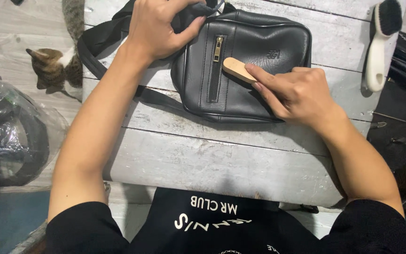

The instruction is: Brushing a black leather bag with a small wooden brush on a workbench

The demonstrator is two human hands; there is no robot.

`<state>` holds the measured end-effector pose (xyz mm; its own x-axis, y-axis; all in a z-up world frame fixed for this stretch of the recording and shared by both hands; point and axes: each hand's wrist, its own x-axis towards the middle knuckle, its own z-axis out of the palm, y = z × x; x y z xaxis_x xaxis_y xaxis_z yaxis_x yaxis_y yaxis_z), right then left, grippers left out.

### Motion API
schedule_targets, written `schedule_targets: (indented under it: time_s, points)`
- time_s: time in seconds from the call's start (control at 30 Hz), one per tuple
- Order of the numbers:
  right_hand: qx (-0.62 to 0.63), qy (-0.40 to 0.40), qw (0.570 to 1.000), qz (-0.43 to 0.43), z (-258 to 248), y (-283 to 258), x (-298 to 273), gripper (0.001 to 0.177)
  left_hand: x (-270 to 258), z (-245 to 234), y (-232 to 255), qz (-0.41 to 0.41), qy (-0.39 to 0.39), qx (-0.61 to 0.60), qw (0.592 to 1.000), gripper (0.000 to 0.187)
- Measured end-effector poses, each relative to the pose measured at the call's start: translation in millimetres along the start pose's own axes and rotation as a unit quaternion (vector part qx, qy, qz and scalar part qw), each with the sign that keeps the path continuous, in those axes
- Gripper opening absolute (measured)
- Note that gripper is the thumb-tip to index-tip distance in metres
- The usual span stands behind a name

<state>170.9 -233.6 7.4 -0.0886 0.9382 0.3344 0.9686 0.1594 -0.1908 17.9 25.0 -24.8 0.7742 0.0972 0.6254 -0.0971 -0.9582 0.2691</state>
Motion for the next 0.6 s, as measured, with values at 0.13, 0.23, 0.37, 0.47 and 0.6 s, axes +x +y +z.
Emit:
schedule_targets:
  time_s: [0.13,0.23,0.37,0.47,0.6]
  points:
    - [0.034,0.003,0.999,-0.013,3,4,-1,0.029,3,-6,6,-0.028,-0.016,0.001,0.999,0.017]
    - [0.041,0.003,0.999,-0.016,5,8,-2,0.032,7,-9,8,-0.051,-0.019,-0.010,0.998,0.016]
    - [0.048,0.000,0.999,0.001,4,6,-2,0.030,8,-11,12,-0.059,-0.017,-0.018,0.998,0.014]
    - [0.036,-0.005,0.999,0.002,4,7,-2,0.030,10,-12,11,-0.054,-0.028,-0.024,0.998,0.015]
    - [0.039,-0.010,0.999,0.010,4,8,0,0.033,16,-15,11,-0.047,-0.032,-0.033,0.998,0.014]
